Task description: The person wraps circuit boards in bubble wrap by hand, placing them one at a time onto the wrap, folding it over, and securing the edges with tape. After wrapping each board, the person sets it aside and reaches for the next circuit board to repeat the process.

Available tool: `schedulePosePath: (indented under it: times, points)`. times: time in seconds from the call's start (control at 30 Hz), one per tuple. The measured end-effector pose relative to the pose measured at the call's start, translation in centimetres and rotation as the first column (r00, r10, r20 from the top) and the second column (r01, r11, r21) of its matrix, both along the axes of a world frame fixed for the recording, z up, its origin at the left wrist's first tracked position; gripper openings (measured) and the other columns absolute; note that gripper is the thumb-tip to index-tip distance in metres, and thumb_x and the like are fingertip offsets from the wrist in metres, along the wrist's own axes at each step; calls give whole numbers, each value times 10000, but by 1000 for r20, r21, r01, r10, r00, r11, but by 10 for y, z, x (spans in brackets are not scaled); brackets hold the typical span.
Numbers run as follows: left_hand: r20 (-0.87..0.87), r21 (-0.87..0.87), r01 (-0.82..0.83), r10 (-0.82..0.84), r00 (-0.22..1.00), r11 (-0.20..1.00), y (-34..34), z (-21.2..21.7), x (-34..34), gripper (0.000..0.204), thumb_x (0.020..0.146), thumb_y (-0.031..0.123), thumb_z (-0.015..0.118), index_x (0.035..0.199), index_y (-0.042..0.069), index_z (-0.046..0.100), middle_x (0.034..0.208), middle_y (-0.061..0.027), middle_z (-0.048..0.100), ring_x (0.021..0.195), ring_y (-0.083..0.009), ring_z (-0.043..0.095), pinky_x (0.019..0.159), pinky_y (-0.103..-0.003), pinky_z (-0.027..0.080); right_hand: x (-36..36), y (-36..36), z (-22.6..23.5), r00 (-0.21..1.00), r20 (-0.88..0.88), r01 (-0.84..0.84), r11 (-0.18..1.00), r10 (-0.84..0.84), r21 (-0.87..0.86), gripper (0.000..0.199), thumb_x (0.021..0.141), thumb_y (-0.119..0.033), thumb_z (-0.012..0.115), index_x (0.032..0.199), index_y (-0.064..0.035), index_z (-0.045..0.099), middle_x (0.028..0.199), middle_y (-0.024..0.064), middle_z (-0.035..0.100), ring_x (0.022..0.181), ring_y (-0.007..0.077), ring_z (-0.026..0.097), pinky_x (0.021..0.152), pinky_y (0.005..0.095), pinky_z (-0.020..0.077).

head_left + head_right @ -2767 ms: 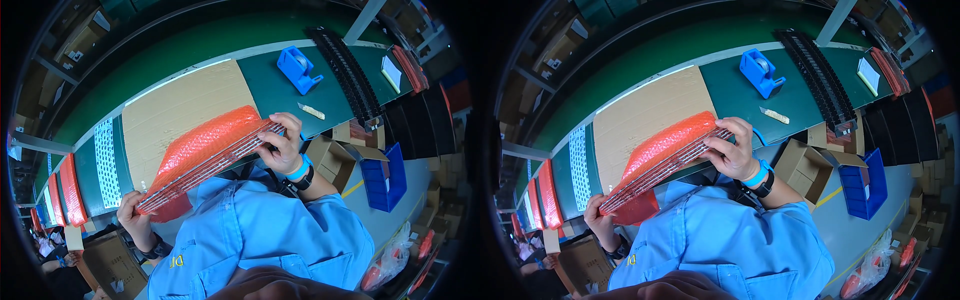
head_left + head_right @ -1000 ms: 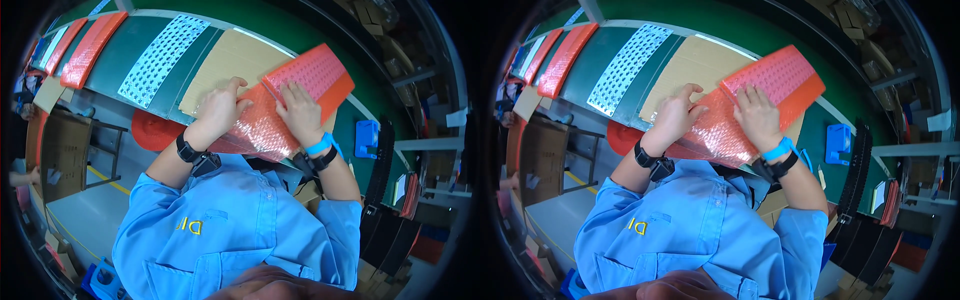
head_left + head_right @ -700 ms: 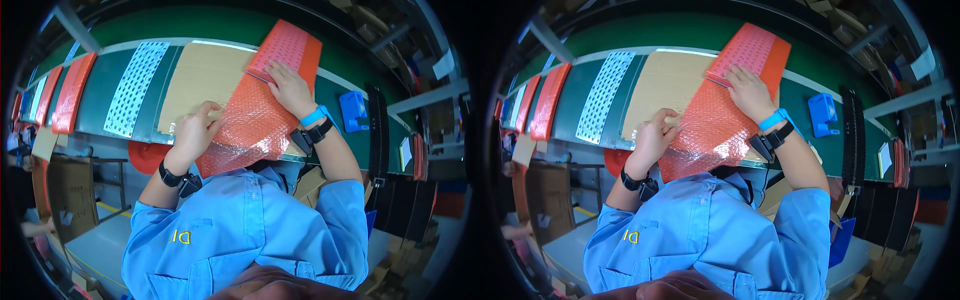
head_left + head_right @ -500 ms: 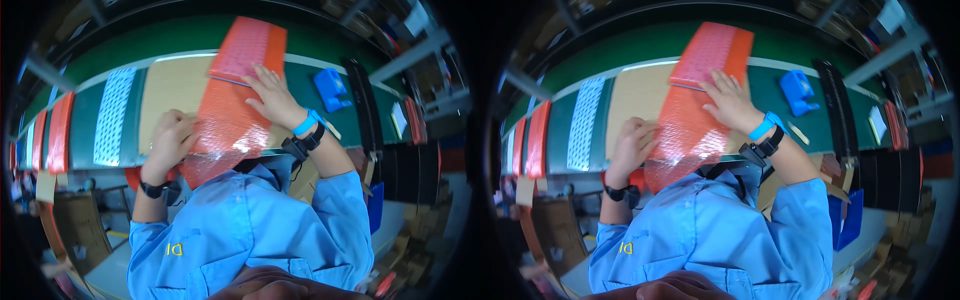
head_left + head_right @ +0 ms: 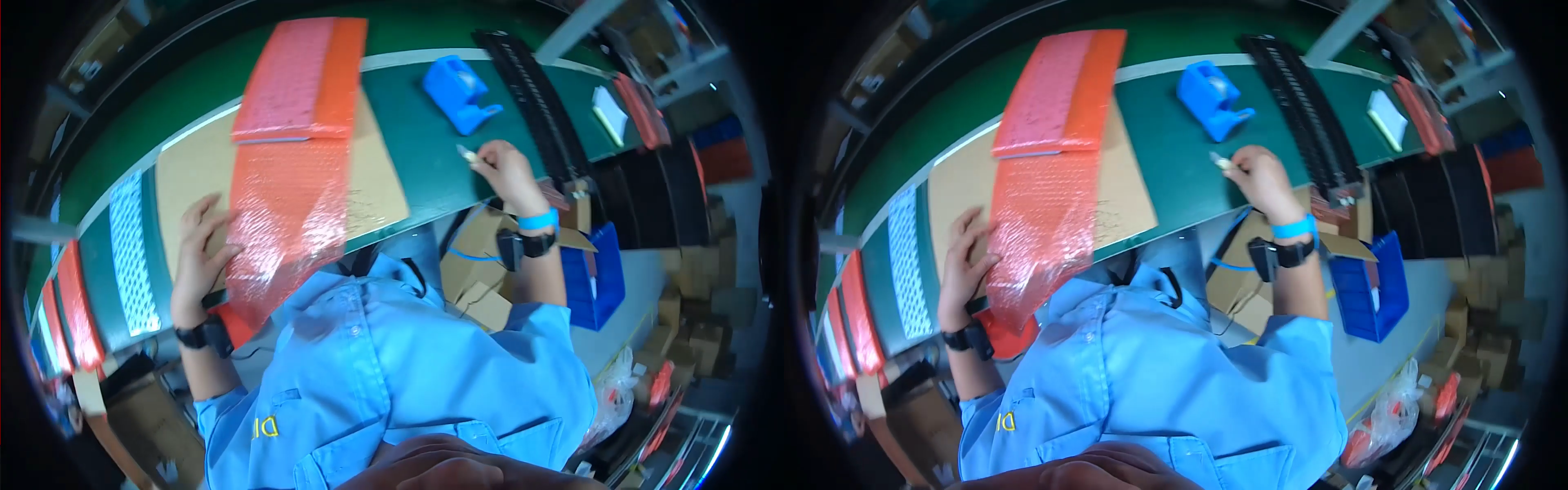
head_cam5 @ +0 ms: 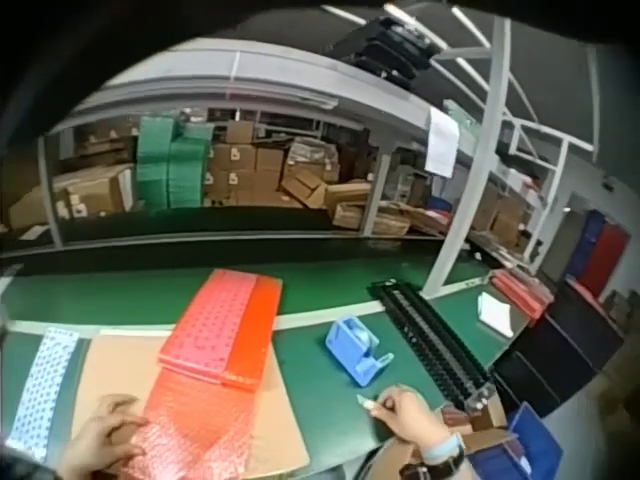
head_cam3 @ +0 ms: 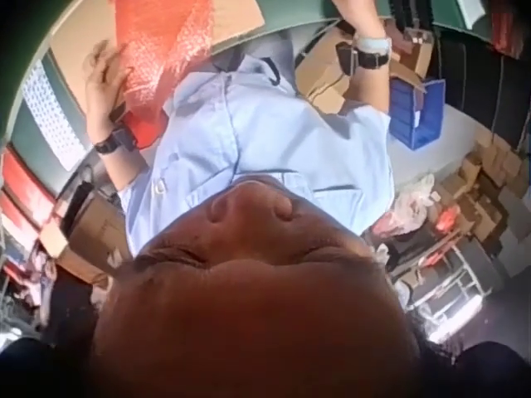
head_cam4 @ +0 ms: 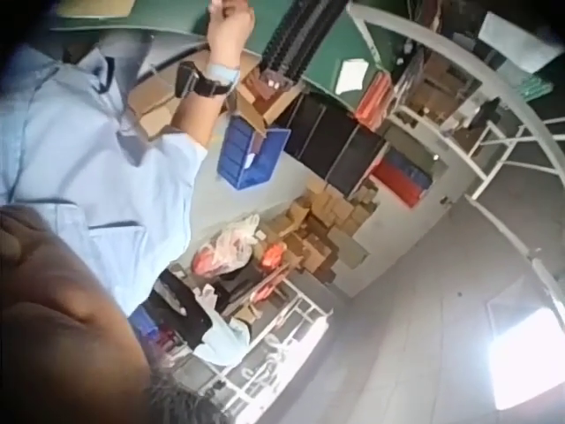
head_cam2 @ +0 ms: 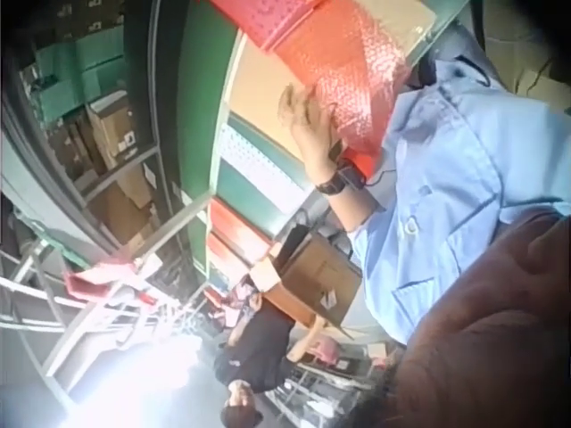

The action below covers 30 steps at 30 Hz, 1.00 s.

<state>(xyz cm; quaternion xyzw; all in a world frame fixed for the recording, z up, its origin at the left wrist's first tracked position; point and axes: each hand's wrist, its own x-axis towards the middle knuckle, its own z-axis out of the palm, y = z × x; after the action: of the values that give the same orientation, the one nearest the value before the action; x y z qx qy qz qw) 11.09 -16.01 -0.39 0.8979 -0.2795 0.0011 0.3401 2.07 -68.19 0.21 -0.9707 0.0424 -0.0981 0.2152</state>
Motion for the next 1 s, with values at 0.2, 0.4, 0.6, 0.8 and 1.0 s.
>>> schedulePosePath:
  times: [0.2,0.4,0.6,0.8,1.0]
  points:
    - [57,88,23,-28,998,996,-17,12,9,501,724,228,835,1201,171,695,1439,-164,485,1357,-367,403,1123,-460,324,12,12,-12,999,-13,20,841,-32,-540,96,922,-94,579,988,-25,583,988,166,624,883,351,622,733,455,510]
    - [-86,293,132,-111,990,947,-2,22,28,600,710,311,835,1281,274,655,1499,-145,420,1403,-376,341,1169,-491,235,20,13,0,985,114,-44,820,132,-571,111,975,-136,521,1035,-57,572,916,151,641,847,340,641,652,443,528]
    - [8,299,155,-165,986,941,7,3,33,835,648,475,847,1402,281,543,1580,-151,296,1487,-394,179,1203,-536,112,20,167,30,918,171,-359,933,359,-30,136,977,-179,546,1069,-108,617,790,128,668,729,355,670,616,447,531]
    - [-31,292,144,-141,990,946,2,3,36,904,593,546,857,1409,342,525,1609,-112,259,1505,-385,138,1217,-520,66,80,288,11,729,28,-669,720,684,-187,163,888,-184,598,979,-50,619,724,140,673,717,316,698,614,442,552]
    - [-60,315,163,-151,987,935,-3,3,39,926,589,545,859,1422,345,507,1622,-98,234,1509,-384,119,1218,-522,59,82,275,7,599,-42,-776,566,800,-277,207,814,-127,607,1006,-49,607,689,117,661,705,297,700,559,426,534]
